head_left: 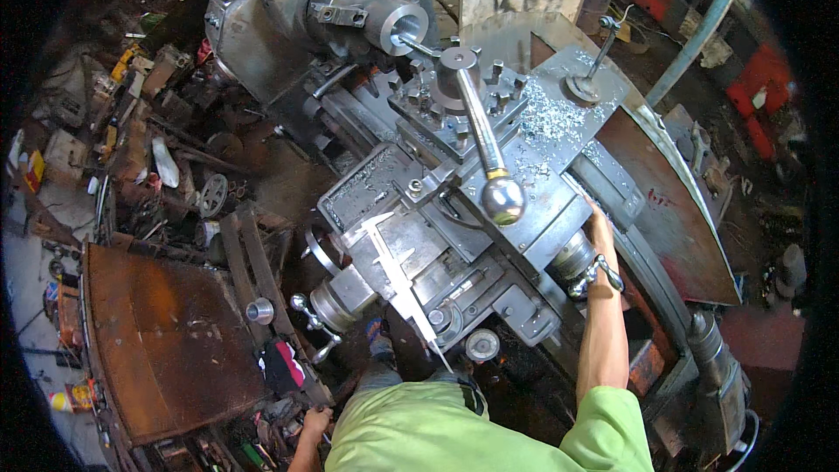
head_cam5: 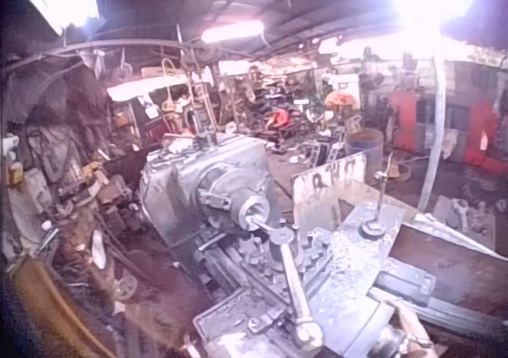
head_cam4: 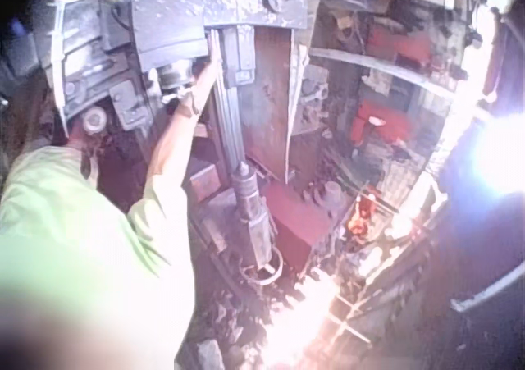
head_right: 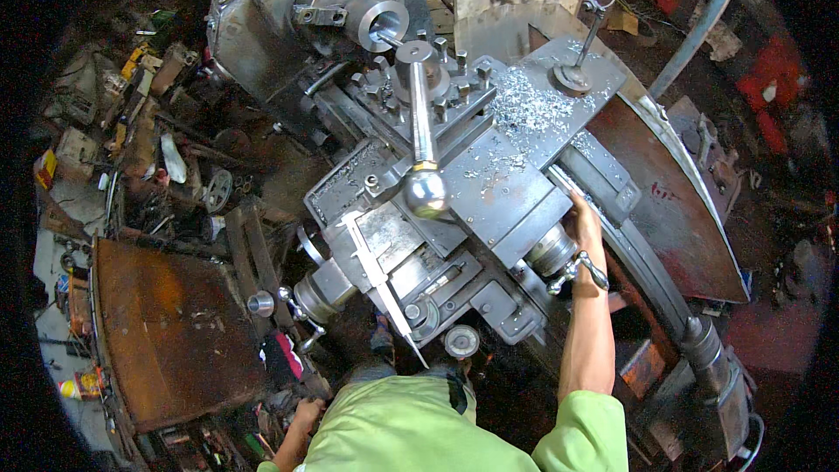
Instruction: The person operates a metal lathe, adjusting the chuck and tool post while holding a paper. They engage the machine, make fine adjustments to the cutting tool, and monitor the machining process.
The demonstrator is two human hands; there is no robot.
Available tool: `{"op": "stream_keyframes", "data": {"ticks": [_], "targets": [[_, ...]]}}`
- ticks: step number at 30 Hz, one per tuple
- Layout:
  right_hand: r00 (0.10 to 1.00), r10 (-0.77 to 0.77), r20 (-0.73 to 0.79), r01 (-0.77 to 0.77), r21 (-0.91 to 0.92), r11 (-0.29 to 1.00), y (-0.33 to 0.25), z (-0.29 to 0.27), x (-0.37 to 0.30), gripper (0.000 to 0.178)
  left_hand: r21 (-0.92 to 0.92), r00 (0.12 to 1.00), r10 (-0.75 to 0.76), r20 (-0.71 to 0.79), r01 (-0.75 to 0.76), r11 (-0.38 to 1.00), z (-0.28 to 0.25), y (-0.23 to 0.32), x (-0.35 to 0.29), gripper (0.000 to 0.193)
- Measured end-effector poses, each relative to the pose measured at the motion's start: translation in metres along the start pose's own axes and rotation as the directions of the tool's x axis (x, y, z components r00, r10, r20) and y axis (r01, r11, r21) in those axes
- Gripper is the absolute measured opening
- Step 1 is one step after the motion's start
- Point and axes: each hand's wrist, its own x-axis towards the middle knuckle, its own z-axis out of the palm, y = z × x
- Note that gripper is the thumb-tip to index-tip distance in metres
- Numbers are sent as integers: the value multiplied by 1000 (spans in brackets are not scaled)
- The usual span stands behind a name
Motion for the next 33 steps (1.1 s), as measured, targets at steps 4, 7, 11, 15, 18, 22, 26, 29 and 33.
{"op": "stream_keyframes", "data": {"ticks": [4,7,11,15,18,22,26,29,33], "targets": [[984,-108,-142,121,91,988,8,-52,-43,31,67,984,109,142,-120,991,-28,20,64,18],[904,-293,-311,347,134,928,20,-74,-94,20,280,978,87,189,-138,950,-47,56,127,26],[717,-312,-624,387,-17,922,67,-64,-180,16,183,898,290,330,-363,914,-84,120,193,43],[535,-514,-670,105,-551,828,139,-30,-246,22,375,936,243,254,-326,868,-122,178,233,59],[617,-621,-483,-254,-869,424,180,-2,-269,35,322,858,373,352,-486,812,-142,196,248,58],[845,-345,-408,-365,-913,184,216,18,-264,47,488,860,432,271,-510,708,-150,206,265,55],[886,-32,-462,-454,-881,130,243,10,-241,42,534,867,378,325,-498,683,-140,208,268,51],[777,-108,-620,-586,-776,234,267,8,-225,32,474,850,411,330,-526,706,-138,204,252,46],[642,-392,-659,-599,-751,279,342,25,-239,36,581,861,393,322,-508,636,-152,203,233,55]]}}
